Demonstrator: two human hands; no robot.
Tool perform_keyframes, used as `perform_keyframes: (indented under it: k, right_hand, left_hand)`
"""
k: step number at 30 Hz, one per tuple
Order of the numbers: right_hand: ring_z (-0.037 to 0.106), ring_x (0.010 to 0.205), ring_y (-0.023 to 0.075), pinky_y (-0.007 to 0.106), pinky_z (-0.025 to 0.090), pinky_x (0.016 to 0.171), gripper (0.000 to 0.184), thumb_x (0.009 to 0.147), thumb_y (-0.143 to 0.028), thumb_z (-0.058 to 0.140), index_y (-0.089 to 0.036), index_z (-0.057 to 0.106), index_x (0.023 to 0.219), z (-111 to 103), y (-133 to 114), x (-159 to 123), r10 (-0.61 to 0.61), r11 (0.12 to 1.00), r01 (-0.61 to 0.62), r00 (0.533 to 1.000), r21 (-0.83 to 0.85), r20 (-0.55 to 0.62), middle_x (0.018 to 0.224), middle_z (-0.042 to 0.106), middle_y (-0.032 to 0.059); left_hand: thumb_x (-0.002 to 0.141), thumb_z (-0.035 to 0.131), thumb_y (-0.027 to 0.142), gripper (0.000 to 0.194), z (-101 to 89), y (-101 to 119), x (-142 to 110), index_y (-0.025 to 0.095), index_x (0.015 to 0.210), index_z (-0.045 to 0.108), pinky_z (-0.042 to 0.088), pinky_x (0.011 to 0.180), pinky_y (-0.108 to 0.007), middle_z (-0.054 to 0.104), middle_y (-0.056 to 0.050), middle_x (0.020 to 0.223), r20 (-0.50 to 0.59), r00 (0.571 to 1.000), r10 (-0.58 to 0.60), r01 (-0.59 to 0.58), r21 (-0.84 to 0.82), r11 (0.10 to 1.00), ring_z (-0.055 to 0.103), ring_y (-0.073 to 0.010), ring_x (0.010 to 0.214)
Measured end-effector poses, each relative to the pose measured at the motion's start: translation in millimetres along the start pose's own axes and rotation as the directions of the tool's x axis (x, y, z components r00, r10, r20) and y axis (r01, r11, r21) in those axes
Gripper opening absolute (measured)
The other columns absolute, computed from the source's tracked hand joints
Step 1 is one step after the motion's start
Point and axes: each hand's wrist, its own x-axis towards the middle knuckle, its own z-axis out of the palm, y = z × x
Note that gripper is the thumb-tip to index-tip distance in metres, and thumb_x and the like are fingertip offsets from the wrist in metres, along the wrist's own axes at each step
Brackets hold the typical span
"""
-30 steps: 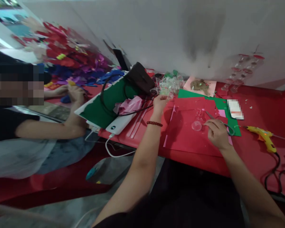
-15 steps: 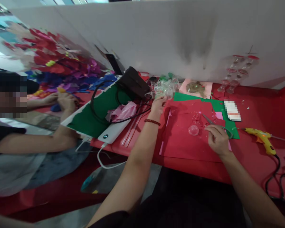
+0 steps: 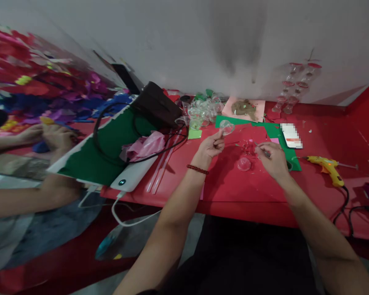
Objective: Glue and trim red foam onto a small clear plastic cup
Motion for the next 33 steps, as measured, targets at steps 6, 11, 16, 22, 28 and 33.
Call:
perform_keyframes:
  k: [6, 11, 16, 22, 28, 33]
  right_hand:
    - [0.072, 0.098, 0.0278, 0.048, 0.054, 0.093, 0.022, 0.098, -0.04, 0.061, -0.025, 0.075, 0.089, 4.7, 12.2, -6.1, 0.073, 0.996, -0.068, 0.994, 0.063, -0.08, 0.097, 0.081, 0.0074]
    - [0.069, 0.078, 0.0227, 0.039, 0.056, 0.078, 0.023, 0.097, -0.037, 0.063, -0.024, 0.074, 0.082, -2.9, 13.5, -11.7, 0.202, 0.973, -0.201, 0.979, 0.118, -0.001, 0.076, 0.074, 0.0036]
    - [0.069, 0.121, 0.0274, 0.051, 0.055, 0.108, 0.032, 0.097, -0.032, 0.066, -0.03, 0.072, 0.129, -6.6, 9.1, -11.4, 0.044, 0.975, -0.057, 0.997, 0.214, 0.061, 0.127, 0.076, 0.0062]
    - [0.065, 0.133, 0.0264, 0.055, 0.051, 0.119, 0.035, 0.099, -0.04, 0.068, -0.035, 0.071, 0.134, 1.8, -0.6, -12.4, -0.003, 0.895, -0.088, 0.979, 0.437, 0.204, 0.141, 0.071, 0.0013]
    - [0.073, 0.119, 0.0231, 0.054, 0.052, 0.118, 0.033, 0.098, -0.042, 0.071, -0.036, 0.074, 0.13, 3.5, -3.0, -13.5, 0.022, 0.857, -0.145, 0.969, 0.495, 0.246, 0.133, 0.075, -0.0004]
    - [0.073, 0.118, 0.0227, 0.048, 0.058, 0.11, 0.035, 0.097, -0.048, 0.071, -0.033, 0.075, 0.128, 4.1, -4.1, -13.8, 0.017, 0.854, -0.143, 0.969, 0.5, 0.248, 0.129, 0.077, 0.002]
  left_hand:
    - [0.085, 0.077, 0.009, 0.015, 7.1, -19.6, -4.5, 0.015, 0.073, 0.07, 0.027, 0.044, -0.018, 0.059, 0.003, 0.063, 0.005, 0.974, 0.228, -0.224, 0.2, 0.954, 0.036, -0.0031, 0.047]
    - [0.081, 0.083, 0.021, 0.011, 1.5, -19.7, -13.4, 0.02, 0.073, 0.076, 0.053, 0.068, -0.026, 0.072, -0.001, 0.073, 0.306, 0.845, 0.438, -0.534, 0.5, 0.682, 0.061, -0.0113, 0.064]
    - [0.087, 0.079, 0.032, 0.01, -11.1, -10.0, -25.3, 0.024, 0.082, 0.082, 0.06, 0.091, -0.034, 0.082, -0.006, 0.092, 0.665, 0.611, 0.429, -0.791, 0.54, 0.288, 0.076, -0.02, 0.09]
    - [0.097, 0.068, 0.035, 0.02, -15.8, -9.2, -30.2, 0.025, 0.088, 0.082, 0.06, 0.093, -0.031, 0.083, -0.006, 0.1, 0.802, 0.506, 0.319, -0.859, 0.502, 0.099, 0.078, -0.0187, 0.097]
    - [0.098, 0.069, 0.037, 0.02, -14.8, -6.8, -32.5, 0.023, 0.091, 0.082, 0.06, 0.094, -0.028, 0.083, -0.006, 0.1, 0.802, 0.488, 0.346, -0.862, 0.505, 0.046, 0.077, -0.0159, 0.097]
    - [0.098, 0.069, 0.038, 0.021, -10.6, -4.1, -37.2, 0.026, 0.09, 0.083, 0.061, 0.088, -0.026, 0.083, -0.006, 0.1, 0.829, 0.447, 0.335, -0.89, 0.45, 0.074, 0.078, -0.0145, 0.092]
